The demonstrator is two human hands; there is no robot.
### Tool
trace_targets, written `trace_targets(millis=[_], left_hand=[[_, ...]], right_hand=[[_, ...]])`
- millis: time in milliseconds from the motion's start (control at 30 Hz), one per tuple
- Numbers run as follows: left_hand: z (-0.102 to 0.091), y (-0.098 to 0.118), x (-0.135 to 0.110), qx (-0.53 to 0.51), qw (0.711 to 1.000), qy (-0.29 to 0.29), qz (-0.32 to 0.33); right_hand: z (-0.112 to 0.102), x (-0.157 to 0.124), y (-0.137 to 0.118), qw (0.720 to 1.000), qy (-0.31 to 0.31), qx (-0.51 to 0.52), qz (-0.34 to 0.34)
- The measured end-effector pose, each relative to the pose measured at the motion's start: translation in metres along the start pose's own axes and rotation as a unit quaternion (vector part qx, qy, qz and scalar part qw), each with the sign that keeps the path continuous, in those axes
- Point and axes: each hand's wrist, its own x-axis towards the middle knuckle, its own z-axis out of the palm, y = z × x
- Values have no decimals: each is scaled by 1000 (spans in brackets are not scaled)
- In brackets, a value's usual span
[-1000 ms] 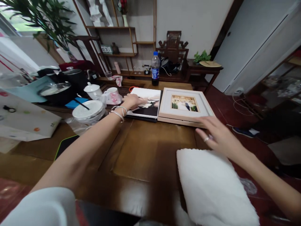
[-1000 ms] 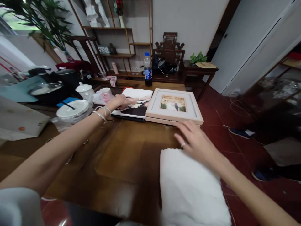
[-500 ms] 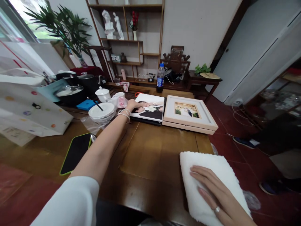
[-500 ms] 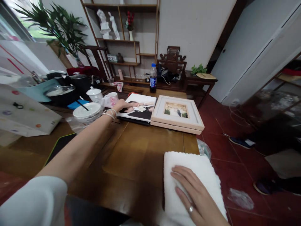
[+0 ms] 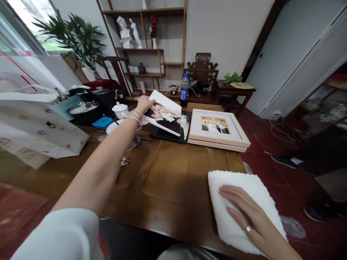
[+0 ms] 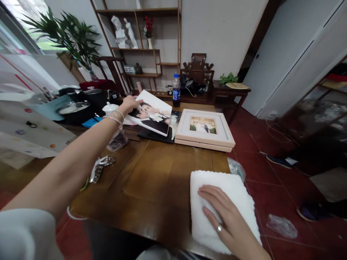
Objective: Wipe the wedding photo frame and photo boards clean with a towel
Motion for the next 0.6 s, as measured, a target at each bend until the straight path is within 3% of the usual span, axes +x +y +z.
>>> trace_targets(millis=[100, 200, 433, 600], left_hand=[[-28, 12, -7, 24, 998, 45, 29], [-63, 27, -30, 47, 993, 67, 83], [-143, 48, -103, 153, 961, -15, 229], [-163, 32, -134, 127, 941, -108, 295]], right_hand=[[-1, 4, 0, 1000, 10, 17, 6], [-3, 8, 0, 999, 20, 28, 16], [-18, 23, -10, 988, 153, 14, 21], [-40, 62, -17, 955, 256, 139, 52]])
